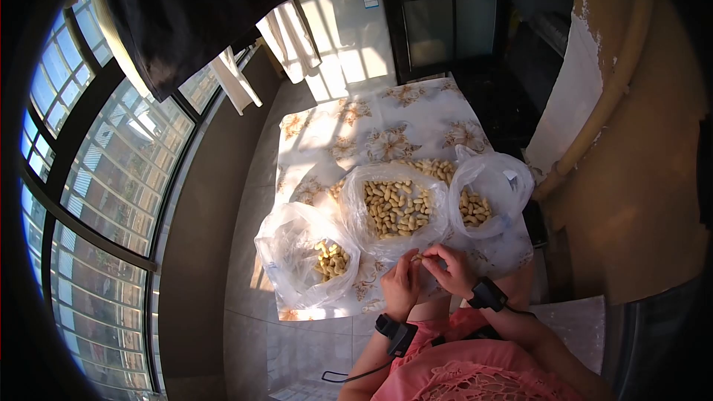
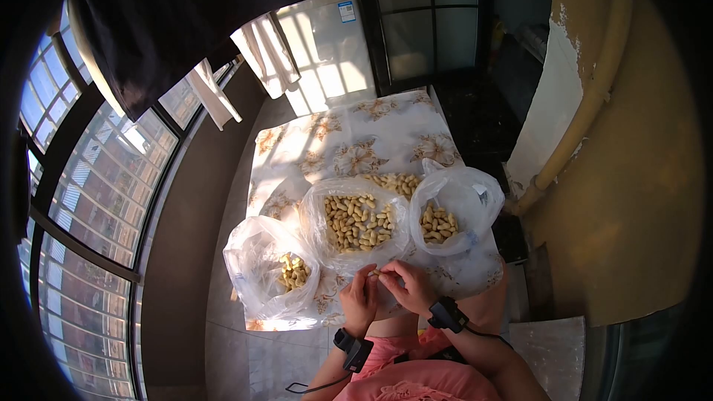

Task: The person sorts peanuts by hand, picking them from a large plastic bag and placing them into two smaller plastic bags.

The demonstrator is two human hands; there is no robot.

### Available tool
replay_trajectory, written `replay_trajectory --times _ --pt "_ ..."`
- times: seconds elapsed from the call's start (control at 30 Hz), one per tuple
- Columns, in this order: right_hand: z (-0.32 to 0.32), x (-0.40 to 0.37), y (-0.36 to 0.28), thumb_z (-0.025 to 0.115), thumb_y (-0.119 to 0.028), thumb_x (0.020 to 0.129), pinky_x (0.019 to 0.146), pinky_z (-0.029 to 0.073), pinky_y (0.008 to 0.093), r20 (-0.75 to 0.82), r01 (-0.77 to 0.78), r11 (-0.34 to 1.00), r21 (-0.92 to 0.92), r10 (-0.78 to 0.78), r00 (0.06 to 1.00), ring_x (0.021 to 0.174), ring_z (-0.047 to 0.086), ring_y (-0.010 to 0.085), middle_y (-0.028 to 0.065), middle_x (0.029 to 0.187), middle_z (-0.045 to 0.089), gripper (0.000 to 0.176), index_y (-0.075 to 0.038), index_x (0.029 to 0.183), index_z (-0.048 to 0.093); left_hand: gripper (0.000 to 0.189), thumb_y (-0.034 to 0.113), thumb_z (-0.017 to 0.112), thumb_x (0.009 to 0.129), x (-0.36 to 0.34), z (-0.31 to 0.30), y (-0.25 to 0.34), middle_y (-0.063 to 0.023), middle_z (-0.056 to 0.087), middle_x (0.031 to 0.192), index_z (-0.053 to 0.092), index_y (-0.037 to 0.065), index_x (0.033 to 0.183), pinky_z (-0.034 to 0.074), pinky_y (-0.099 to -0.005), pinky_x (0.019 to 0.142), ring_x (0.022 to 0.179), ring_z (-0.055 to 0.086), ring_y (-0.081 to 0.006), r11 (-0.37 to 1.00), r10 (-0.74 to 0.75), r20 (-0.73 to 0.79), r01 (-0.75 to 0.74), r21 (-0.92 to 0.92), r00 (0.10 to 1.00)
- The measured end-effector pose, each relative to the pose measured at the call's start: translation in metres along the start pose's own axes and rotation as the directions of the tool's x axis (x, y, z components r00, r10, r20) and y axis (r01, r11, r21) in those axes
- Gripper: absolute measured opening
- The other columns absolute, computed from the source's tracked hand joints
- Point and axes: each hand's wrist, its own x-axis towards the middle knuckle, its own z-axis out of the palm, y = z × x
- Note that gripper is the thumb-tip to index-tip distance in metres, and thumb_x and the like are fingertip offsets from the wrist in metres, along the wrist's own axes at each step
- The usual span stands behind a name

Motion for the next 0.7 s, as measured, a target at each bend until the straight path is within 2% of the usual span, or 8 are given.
replay_trajectory --times 0.07,0.13,0.27,0.37,0.43,0.7 --pt "0.0001 0.0000 0.0002 0.065 -0.011 0.095 0.064 0.052 0.0314 -0.005 0.022 1.000 -0.006 -0.022 1.000 0.077 0.068 0.0227 0.0116 0.088 0.068 0.012 -0.001 0.101 0.063 0.019 0.013 0.063 0.096 -0.0001 0.0001 -0.0002 -0.0115 0.067 0.073 0.065 0.007 0.114 0.049 -0.0346 0.055 0.058 0.064 -0.0241 1.000 -0.002 0.002 0.002 0.004 1.000" --pt "0.0000 -0.0007 0.0005 0.065 -0.010 0.094 0.070 0.052 0.0316 0.000 -0.007 1.000 0.009 0.007 1.000 0.079 0.068 0.0225 0.0124 0.089 0.070 0.012 0.001 0.101 0.063 0.018 0.013 0.063 0.096 -0.0004 0.0006 -0.0009 -0.0117 0.067 0.074 0.065 0.006 0.113 0.050 -0.0350 0.056 0.059 0.065 -0.0249 1.000 0.003 0.000 -0.003 0.001 1.000" --pt "-0.0008 -0.0001 0.0012 0.062 -0.010 0.096 0.070 0.052 0.0313 -0.003 0.010 1.000 -0.014 -0.010 1.000 0.080 0.068 0.0226 0.0128 0.090 0.070 0.012 0.001 0.101 0.063 0.016 0.013 0.063 0.096 -0.0016 0.0006 -0.0022 -0.0118 0.068 0.076 0.064 0.006 0.111 0.050 -0.0355 0.057 0.060 0.065 -0.0260 1.000 -0.007 0.007 0.007 0.006 1.000" --pt "-0.0015 0.0003 -0.0001 0.059 -0.009 0.097 0.070 0.051 0.0316 0.006 0.017 0.999 -0.028 -0.017 1.000 0.079 0.068 0.0232 0.0133 0.089 0.069 0.011 0.001 0.101 0.063 0.014 0.014 0.064 0.096 -0.0017 0.0001 -0.0014 -0.0118 0.069 0.078 0.062 0.005 0.107 0.051 -0.0360 0.057 0.061 0.066 -0.0275 1.000 -0.022 0.017 0.022 -0.007 1.000" --pt "-0.0008 0.0005 0.0000 0.059 -0.012 0.097 0.067 0.050 0.0347 -0.004 0.022 1.000 -0.016 -0.023 1.000 0.075 0.065 0.0283 0.0133 0.085 0.065 0.011 -0.002 0.100 0.064 0.013 0.016 0.065 0.096 -0.0024 0.0015 -0.0030 -0.0116 0.069 0.078 0.061 0.005 0.103 0.051 -0.0365 0.057 0.063 0.067 -0.0289 1.000 -0.016 0.004 0.016 -0.021 1.000" --pt "-0.0023 0.0004 0.0004 0.060 -0.012 0.096 0.065 0.049 0.0344 0.008 0.031 0.999 -0.021 -0.031 0.999 0.073 0.064 0.0281 0.0127 0.083 0.064 0.011 -0.003 0.098 0.065 0.014 0.018 0.065 0.096 -0.0042 0.0023 -0.0058 -0.0120 0.068 0.078 0.060 0.005 0.099 0.051 -0.0375 0.058 0.063 0.067 -0.0305 0.999 -0.028 0.010 0.028 -0.018 1.000"
